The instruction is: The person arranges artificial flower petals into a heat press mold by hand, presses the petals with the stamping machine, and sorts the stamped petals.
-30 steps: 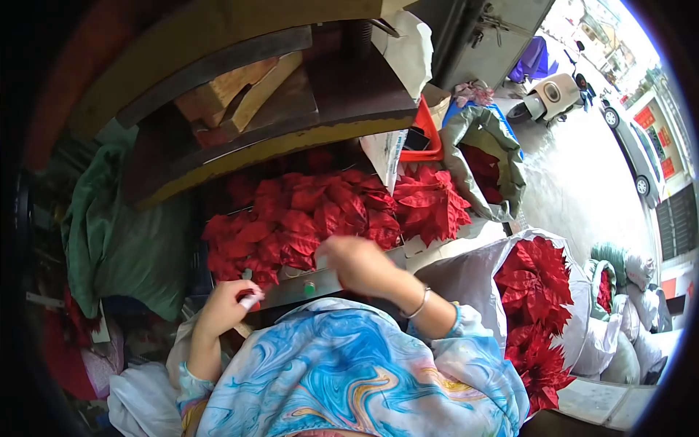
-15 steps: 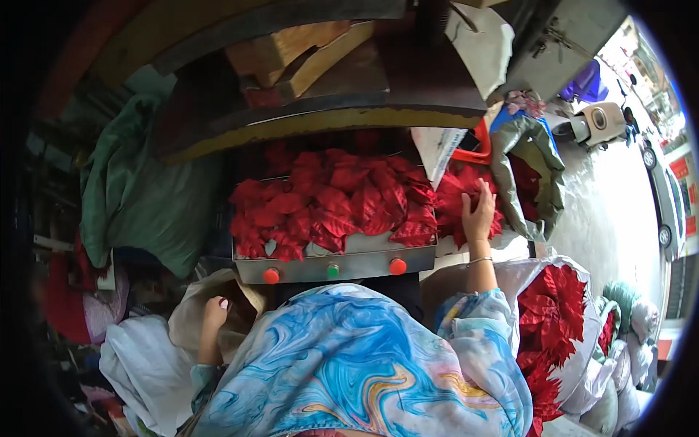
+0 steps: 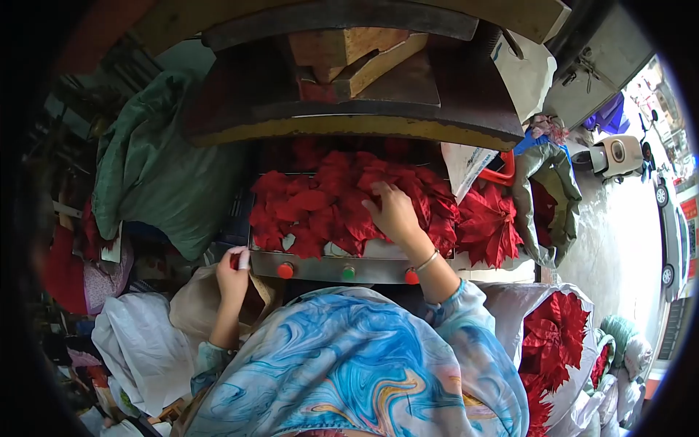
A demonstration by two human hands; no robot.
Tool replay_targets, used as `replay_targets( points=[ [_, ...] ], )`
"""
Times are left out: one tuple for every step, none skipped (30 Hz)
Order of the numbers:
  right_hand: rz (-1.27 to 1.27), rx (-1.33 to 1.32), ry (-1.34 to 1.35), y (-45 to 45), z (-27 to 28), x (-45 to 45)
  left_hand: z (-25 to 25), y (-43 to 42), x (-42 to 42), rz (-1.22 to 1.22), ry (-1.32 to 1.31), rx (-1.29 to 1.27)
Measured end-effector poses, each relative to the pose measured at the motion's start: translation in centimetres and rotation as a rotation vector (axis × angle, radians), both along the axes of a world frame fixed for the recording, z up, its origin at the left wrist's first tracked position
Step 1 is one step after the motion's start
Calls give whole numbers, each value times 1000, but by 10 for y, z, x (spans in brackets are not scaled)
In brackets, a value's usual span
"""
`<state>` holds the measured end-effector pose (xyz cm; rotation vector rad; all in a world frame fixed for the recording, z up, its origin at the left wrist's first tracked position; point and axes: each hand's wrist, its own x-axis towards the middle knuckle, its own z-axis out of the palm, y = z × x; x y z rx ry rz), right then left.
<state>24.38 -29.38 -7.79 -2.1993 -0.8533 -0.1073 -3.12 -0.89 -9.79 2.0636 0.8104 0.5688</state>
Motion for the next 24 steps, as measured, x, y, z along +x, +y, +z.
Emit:
replay_targets(
  points=[
    [27, -69, 110, 7, -3, 6, 9, -13, 15, -61, -43, -40],
    [53, -139, 219, 12, -4, 10, 21, -26, 29, -121, -63, -133],
    [57, -138, 215, 13, -6, 11, 21, -34, 42, -196, -130, -143],
    [31, -47, 305, 11, -9, 12, 25, -43, 53, -239, -114, -158],
    [7, 42, 394, 10, -9, 12, 24, -52, 65, -272, -166, -211],
    [11, 37, 394, 8, -7, 10, 22, -63, 80, -281, -210, -250],
    [-11, 157, 573, 5, -2, 6, 26, -71, 93, -321, -210, -291],
    [-36, 278, 752, 2, 1, 0, 23, -81, 107, -325, -240, -370],
    [-37, 274, 753, 1, 4, -7, 6, -89, 125, -317, -313, -329],
    [-47, 370, 825, 3, 6, -16, 26, -101, 137, -254, -191, -466],
    [-55, 467, 895, 6, 6, -26, 24, -108, 150, -263, -194, -559],
    [-52, 465, 897, 9, 4, -34, 13, -111, 161, -275, -203, -481],
    [-32, 558, 921, 11, 1, -43, 7, -114, 172, -283, -213, -401],
    [-13, 651, 944, 14, -2, -50, 1, -116, 177, -270, -207, -357],
    [7, 674, 894, 15, -6, -53, 7, -116, 178, -269, -204, -358],
    [4, 674, 897, 14, -8, -53, 16, -117, 179, -254, -194, -517],
    [21, 620, 818, 12, -11, -52, 20, -119, 178, -239, -180, -677],
    [38, 568, 739, 11, -12, -51, 20, -118, 176, -242, -172, -678],
    [32, 572, 743, 9, -11, -50, 20, -116, 175, -286, -173, -672],
    [68, 520, 742, 8, -8, -50, 20, -114, 174, -328, -175, -665],
    [106, 466, 740, 7, -5, -49, 15, -114, 174, -327, -175, -665],
    [109, 464, 740, 8, -3, -49, 8, -114, 175, -303, -209, -537],
    [108, 470, 732, 9, -2, -49, 3, -115, 175, -279, -241, -410],
    [107, 474, 725, 10, -2, -50, 3, -116, 174, -277, -239, -411]
  ],
)
